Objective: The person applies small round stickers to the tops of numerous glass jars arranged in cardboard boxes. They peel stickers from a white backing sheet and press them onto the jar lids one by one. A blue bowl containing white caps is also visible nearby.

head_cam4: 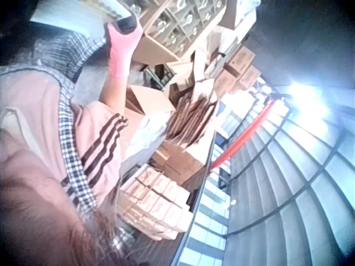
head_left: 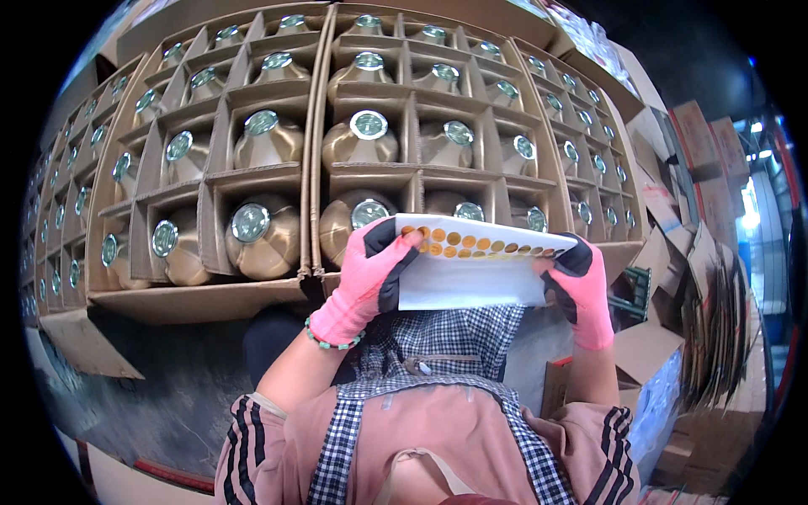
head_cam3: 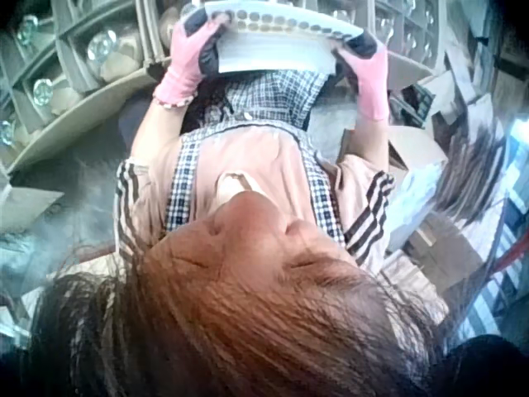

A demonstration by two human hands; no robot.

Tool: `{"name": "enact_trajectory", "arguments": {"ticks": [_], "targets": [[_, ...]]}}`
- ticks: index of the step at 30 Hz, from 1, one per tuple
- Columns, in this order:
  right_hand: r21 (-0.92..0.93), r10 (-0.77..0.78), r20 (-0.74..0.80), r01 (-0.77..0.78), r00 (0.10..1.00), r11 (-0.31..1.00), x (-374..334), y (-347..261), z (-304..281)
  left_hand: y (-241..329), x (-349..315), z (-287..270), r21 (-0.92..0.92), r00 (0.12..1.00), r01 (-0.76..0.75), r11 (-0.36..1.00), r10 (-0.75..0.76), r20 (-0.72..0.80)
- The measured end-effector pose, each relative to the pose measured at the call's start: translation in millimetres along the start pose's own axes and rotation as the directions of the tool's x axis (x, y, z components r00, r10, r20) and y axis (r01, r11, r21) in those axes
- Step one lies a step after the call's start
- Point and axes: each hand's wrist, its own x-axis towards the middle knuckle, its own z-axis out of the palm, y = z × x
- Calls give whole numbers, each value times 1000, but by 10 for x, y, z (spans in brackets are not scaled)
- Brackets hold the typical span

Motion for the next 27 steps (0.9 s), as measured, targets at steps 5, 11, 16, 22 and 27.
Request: {"name": "enact_trajectory", "arguments": {"ticks": [5, 11, 16, 22, 27], "targets": [[105, -109, -147, 125, 983, 987, -152, 45, 96, 126, -6, -15, 152, 996, -53, 987, 41, 83], [208, -116, -58, 126, 992, 970, -186, -115, 124, 158, -46, -5, 97, 999, -3, 995, -2, 49], [253, -166, -237, 226, 957, 941, -279, -66, 240, 171, -81, 3, 143, 999, 11, 990, -6, -34], [260, -159, -97, 179, 983, 949, -240, -133, 235, 241, -120, -150, 177, 994, -102, 979, 95, 45], [261, -237, -152, 270, 960, 927, -229, -49, 253, 309, -76, -86, 96, 993, -113, 989, 108, 57]]}}
